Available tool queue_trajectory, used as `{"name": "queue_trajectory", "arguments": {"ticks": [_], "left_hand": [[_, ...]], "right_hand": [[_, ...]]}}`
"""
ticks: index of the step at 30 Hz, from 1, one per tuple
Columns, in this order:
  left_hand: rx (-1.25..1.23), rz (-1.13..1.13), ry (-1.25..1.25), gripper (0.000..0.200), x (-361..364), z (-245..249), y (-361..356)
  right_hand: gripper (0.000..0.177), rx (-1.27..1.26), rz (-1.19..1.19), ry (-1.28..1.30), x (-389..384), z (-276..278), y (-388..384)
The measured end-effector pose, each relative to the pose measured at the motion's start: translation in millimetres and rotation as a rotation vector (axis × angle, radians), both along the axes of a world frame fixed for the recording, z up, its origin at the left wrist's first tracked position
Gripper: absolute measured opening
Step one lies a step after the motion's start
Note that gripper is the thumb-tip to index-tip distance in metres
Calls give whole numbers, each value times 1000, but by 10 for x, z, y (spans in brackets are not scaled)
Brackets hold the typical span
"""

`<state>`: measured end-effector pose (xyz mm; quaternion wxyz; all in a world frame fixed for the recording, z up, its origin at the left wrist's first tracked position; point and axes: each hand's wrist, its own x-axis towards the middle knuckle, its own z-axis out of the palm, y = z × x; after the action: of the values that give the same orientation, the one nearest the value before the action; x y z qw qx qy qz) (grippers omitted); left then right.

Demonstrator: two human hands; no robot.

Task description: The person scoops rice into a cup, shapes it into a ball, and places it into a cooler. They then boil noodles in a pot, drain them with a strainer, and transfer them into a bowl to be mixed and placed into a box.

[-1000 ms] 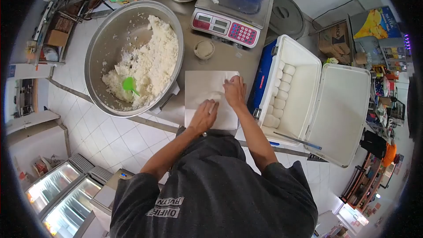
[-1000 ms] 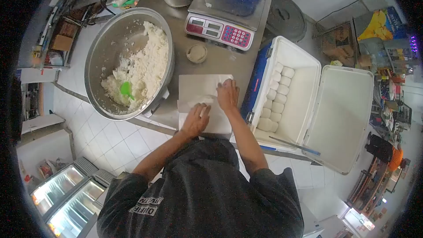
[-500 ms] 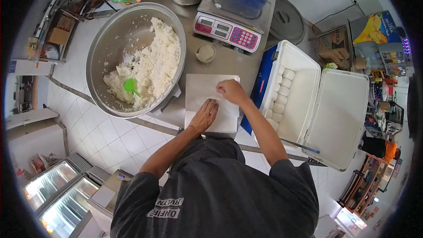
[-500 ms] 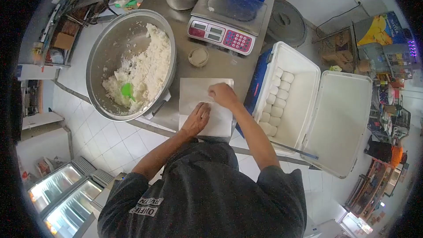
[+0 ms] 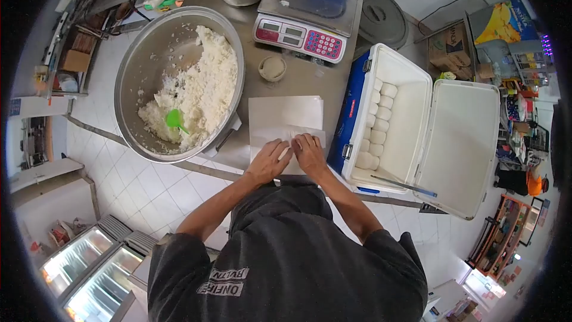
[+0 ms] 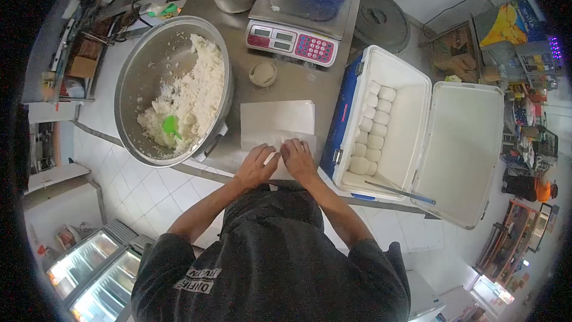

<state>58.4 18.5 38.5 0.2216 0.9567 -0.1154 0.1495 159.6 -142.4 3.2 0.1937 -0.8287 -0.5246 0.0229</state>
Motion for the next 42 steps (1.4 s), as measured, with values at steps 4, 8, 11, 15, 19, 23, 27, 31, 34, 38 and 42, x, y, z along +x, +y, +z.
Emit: {"name": "queue_trajectory", "arguments": {"ticks": [4,8,11,15,19,23,27,31,34,38,42], "left_hand": [[-45,-43,152,45,167,-405,150],[-142,133,152,38,-21,-583,174],[-208,164,176,30,-85,-584,292],[-176,96,333,23,46,-877,543],[-141,276,882,25,523,-486,538],[158,380,638,20,730,-430,440],[93,176,351,15,546,-738,479],[-234,299,345,17,146,-720,301],[-381,433,118,24,-28,-842,94],[-334,469,203,39,-168,-885,-16],[-417,425,213,53,-219,-815,1]], "right_hand": [[19,22,-71,138,-57,-143,-12],[19,218,-274,380,-201,-200,-131],[23,208,-244,274,-147,-306,-249],[34,-199,-230,391,177,-497,-217],[22,-499,-527,542,493,-175,99],[17,-168,-555,-80,507,-163,228],[26,-339,-289,216,378,-148,199],[38,-135,-539,276,-171,-390,187],[55,97,-695,165,-541,-421,371],[71,319,-820,504,-806,-372,595],[79,352,-913,634,-699,-332,724]]}}
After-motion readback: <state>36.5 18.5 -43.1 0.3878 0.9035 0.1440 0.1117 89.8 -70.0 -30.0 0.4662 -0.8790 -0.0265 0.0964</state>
